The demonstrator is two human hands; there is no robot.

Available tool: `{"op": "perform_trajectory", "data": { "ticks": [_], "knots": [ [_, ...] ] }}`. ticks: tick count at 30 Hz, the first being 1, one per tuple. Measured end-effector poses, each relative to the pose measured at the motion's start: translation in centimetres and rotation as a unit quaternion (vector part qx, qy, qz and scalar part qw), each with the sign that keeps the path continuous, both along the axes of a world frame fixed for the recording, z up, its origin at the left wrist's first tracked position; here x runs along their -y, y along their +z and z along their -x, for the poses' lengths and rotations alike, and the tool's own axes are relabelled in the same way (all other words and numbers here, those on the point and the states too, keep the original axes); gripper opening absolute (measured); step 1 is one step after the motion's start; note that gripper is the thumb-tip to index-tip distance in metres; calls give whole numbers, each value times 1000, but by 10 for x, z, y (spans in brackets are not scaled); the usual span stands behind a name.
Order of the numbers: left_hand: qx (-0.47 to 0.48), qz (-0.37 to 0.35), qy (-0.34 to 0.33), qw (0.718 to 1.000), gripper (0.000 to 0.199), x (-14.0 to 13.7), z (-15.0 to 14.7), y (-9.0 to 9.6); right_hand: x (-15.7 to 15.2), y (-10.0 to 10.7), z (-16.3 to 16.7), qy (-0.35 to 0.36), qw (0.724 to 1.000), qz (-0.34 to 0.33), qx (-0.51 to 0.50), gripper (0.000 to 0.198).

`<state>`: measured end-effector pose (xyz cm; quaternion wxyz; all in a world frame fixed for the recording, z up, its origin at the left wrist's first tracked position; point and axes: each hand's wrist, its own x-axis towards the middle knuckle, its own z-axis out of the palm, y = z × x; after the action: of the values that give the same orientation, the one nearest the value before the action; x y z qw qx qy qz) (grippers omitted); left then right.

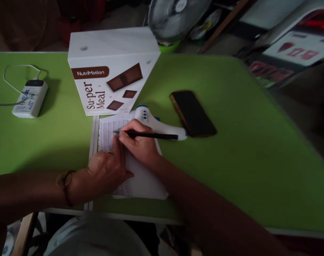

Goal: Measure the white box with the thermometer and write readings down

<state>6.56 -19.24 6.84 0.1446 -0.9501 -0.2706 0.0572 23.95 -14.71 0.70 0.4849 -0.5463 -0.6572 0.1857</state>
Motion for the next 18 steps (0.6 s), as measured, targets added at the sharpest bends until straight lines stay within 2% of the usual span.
{"op": "perform_trajectory", "data": {
  "ticks": [4,11,18],
  "knots": [
    [1,7,3,1000,63,0,1,3,1,0,0,-1,1000,0,-7,14],
    [-11,8,-10,1000,61,0,6,11,1,-3,7,-53,998,-14,-18,12],
    [-21,7,-4,1000,63,0,2,12,0,-2,4,-44,999,-1,-4,12]
  ]
}}
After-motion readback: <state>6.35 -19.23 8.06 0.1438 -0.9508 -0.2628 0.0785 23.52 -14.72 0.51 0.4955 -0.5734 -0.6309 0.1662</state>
